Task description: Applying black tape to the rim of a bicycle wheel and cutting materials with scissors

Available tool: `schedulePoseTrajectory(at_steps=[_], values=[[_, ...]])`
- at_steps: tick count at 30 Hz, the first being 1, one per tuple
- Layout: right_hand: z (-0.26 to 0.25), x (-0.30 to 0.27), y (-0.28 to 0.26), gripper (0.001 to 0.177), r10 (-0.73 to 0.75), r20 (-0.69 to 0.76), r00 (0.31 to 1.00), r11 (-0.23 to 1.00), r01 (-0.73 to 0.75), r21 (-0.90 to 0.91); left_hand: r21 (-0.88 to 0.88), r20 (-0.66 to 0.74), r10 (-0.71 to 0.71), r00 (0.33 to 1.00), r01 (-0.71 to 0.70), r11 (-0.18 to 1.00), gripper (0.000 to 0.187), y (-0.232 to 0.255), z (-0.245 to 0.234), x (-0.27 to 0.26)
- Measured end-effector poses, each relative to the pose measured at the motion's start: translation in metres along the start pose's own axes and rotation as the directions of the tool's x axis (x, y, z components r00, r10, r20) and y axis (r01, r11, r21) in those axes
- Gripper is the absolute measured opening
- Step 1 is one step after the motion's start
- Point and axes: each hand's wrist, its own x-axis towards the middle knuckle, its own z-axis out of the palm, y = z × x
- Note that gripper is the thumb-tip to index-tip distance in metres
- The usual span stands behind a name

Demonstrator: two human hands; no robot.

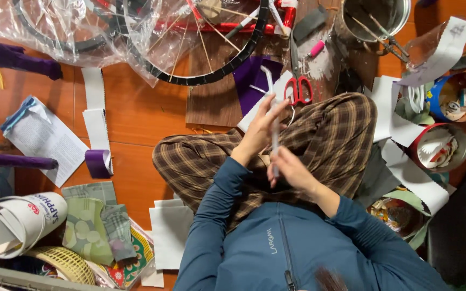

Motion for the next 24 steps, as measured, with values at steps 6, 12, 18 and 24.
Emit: schedulePoseTrajectory(at_steps=[6, 12, 18, 24], values=[[0.002, 0.013, -0.022, 0.04, -0.067, 0.259, 0.964, 0.992, 0.093, -0.088, -0.536, -0.14, -0.212, 0.967, 0.106, 0.838, 0.036, 0.017, -0.034, -0.013], [-0.02, 0.041, -0.087, 0.02, -0.374, -0.27, 0.887, 0.877, 0.243, -0.415, -0.919, -0.213, -0.541, 0.814, 0.022, 0.394, 0.049, 0.049, -0.094, -0.026], [-0.006, 0.067, -0.121, 0.054, -0.478, -0.062, 0.876, 0.865, 0.458, -0.205, -0.986, -0.121, -0.586, 0.801, -0.027, 0.167, 0.055, 0.04, -0.087, -0.043], [-0.003, 0.084, -0.112, 0.008, -0.493, -0.244, 0.835, 0.864, 0.437, -0.249, -0.989, -0.084, -0.633, 0.77, 0.015, 0.149, 0.053, 0.043, -0.079, -0.045]])
